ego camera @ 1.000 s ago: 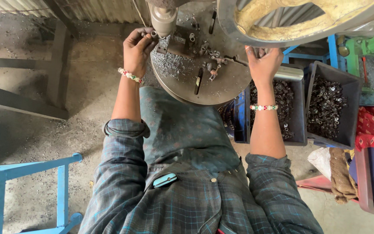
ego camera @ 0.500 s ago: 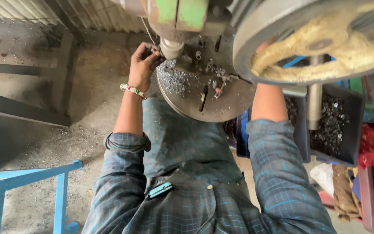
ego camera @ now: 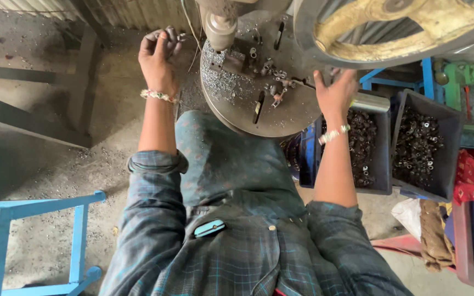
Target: The person sits at a bench drilling machine and works on small metal fittings one at a time, holding each part under the machine spindle and operating the machine, then placing finished parts into a bin beside the table. They repeatedly reach into a tray of parts and continue the same machining cycle.
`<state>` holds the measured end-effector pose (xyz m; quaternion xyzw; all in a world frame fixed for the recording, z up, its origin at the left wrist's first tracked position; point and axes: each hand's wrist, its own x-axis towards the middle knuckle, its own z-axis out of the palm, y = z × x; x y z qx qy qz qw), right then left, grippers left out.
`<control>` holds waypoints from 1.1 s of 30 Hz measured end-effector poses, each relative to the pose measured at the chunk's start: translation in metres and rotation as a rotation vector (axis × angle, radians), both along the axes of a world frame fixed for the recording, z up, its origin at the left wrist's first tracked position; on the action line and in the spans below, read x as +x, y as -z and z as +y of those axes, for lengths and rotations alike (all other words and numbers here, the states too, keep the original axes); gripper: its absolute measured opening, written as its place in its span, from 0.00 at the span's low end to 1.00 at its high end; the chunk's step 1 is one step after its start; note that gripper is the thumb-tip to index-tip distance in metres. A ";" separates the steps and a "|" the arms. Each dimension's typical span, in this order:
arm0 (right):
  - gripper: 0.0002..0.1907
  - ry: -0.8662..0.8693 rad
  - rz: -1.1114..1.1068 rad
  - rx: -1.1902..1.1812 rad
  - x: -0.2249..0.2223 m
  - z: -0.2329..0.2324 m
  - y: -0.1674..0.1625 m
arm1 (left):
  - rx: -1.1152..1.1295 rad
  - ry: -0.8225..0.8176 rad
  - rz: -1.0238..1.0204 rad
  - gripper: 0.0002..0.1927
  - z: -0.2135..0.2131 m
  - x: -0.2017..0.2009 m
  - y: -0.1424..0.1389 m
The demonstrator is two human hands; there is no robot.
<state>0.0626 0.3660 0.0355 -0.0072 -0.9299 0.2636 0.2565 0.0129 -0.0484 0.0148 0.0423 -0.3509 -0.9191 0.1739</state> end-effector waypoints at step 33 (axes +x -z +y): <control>0.26 0.146 0.112 0.301 -0.021 -0.010 0.006 | 0.035 0.200 -0.372 0.12 0.043 -0.016 0.024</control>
